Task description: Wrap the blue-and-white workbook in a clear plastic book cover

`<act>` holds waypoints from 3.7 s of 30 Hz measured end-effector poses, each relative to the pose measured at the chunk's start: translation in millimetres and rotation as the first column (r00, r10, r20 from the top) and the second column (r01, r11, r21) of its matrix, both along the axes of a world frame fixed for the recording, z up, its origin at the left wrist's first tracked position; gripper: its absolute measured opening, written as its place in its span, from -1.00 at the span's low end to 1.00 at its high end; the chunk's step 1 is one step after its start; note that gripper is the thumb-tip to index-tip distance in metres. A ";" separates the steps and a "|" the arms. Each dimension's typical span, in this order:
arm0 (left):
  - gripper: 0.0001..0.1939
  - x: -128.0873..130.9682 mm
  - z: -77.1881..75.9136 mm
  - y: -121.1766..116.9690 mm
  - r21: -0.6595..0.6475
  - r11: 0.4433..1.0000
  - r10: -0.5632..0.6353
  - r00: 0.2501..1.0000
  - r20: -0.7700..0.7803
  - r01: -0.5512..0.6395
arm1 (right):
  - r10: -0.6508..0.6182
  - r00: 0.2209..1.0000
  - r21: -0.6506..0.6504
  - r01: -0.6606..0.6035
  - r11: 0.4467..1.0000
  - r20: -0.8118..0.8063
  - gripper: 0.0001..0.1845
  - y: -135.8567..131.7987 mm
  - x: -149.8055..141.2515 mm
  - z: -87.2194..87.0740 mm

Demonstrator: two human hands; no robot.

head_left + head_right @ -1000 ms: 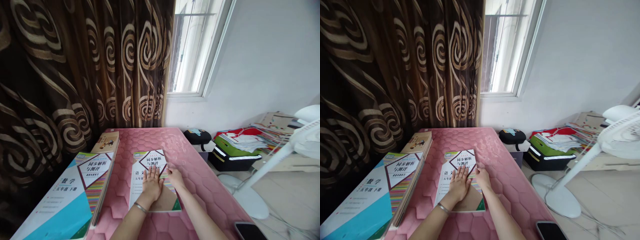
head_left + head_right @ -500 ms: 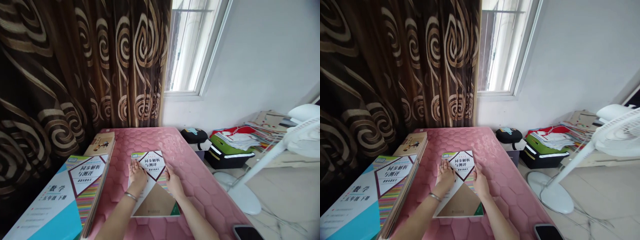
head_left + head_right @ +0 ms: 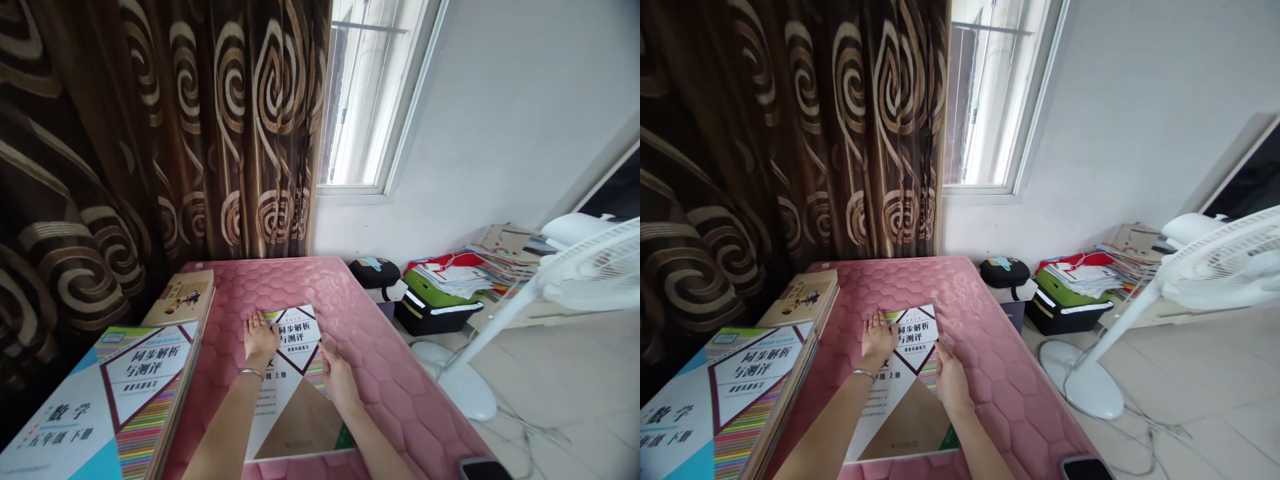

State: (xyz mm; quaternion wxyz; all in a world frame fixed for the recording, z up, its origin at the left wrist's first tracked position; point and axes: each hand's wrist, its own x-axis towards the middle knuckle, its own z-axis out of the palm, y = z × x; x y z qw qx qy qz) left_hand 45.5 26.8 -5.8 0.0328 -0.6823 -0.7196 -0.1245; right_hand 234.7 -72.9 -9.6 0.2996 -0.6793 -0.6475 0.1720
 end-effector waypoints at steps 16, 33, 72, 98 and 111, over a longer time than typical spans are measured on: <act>-0.37 -3.4 4.6 -29.7 -0.110 0.974 -0.204 0.978 -0.046 0.198 | 0.354 0.867 -0.228 -0.287 0.930 0.352 -0.28 90.7 -66.1 27.9; -0.37 -27.0 -8.6 -123.8 -0.116 0.971 -0.218 0.974 -0.063 0.209 | 0.134 0.877 -0.229 -0.028 0.973 0.461 -0.30 94.5 -31.1 21.2; -0.39 -84.5 5.8 -150.3 -0.137 0.895 -0.436 0.898 -0.055 0.425 | 0.493 0.827 -0.097 -0.486 0.869 0.271 -0.41 -42.0 36.8 -1.2; -0.69 -75.6 -0.6 -153.8 0.182 0.820 -0.557 0.829 0.039 0.543 | 0.451 0.880 0.163 -0.472 0.866 0.149 -0.88 -49.0 -1.4 -0.7; -0.72 -115.2 -16.5 -152.6 0.300 0.849 -0.500 0.845 0.191 0.434 | 0.434 0.901 0.179 -0.429 0.885 0.012 -0.78 -48.2 60.6 -23.5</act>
